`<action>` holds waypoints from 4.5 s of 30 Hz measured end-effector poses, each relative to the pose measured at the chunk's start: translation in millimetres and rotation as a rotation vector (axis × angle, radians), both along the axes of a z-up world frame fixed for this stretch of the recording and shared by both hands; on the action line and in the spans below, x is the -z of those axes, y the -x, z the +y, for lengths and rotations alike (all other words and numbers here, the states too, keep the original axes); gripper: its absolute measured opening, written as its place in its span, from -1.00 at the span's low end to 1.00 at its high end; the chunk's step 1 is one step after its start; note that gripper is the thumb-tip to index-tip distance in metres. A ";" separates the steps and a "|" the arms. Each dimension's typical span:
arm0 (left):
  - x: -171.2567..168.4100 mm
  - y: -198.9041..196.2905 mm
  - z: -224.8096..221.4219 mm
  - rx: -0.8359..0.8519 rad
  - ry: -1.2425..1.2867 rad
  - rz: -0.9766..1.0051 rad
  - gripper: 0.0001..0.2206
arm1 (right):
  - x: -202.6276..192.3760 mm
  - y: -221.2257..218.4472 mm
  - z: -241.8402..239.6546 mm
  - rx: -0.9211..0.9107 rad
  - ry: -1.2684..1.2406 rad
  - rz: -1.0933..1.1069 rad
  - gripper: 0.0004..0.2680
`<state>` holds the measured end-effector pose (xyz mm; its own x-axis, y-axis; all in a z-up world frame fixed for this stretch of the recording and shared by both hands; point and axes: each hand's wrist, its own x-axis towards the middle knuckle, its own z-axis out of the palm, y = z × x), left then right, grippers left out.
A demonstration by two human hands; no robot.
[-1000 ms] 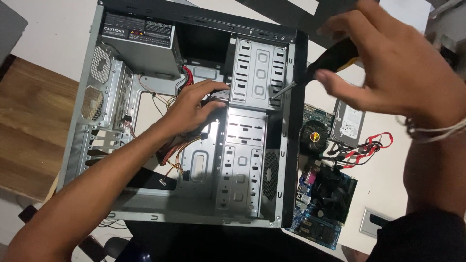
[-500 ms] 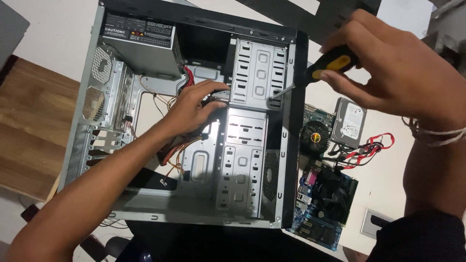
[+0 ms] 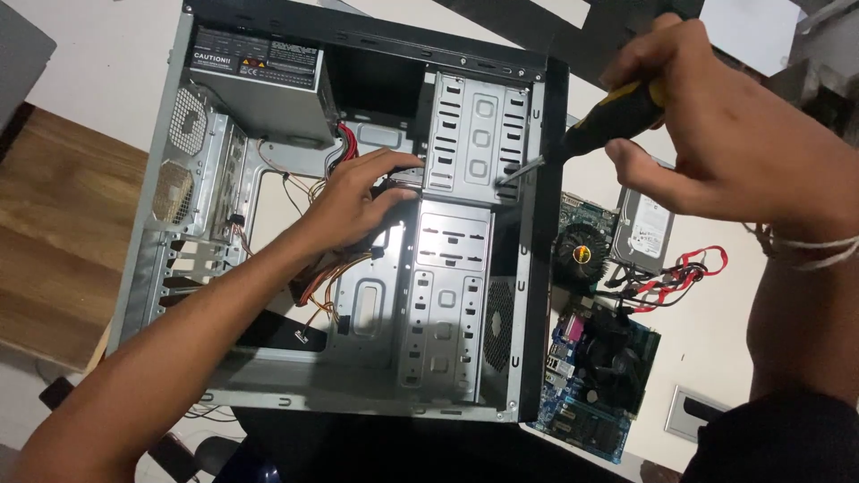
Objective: Installing a hard drive into a computer case and securing it with screws using a screwdriver.
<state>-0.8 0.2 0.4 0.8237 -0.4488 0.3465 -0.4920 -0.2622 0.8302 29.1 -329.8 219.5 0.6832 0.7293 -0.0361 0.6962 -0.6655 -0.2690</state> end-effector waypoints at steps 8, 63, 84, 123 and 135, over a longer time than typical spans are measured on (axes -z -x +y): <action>-0.8 -0.4 0.2 0.012 0.004 0.009 -0.68 | 28.3 -2.9 -16.2 0.105 0.407 -0.579 -0.57; -20.8 -1.2 2.3 -0.082 -0.188 0.134 -0.45 | 26.9 12.4 31.3 0.067 -0.087 -0.451 -0.67; -4.6 -6.3 2.6 -0.028 -0.588 -0.438 -0.38 | -4.9 7.9 12.0 -0.154 -0.090 -0.142 -0.77; -20.6 -5.8 5.1 -0.007 -0.589 -0.378 -0.47 | 59.1 13.4 15.7 -0.029 -0.296 -0.426 -0.81; -18.7 -5.2 6.0 -0.007 -0.539 -0.342 -0.56 | 87.1 10.3 19.4 0.132 -0.445 -0.716 -0.79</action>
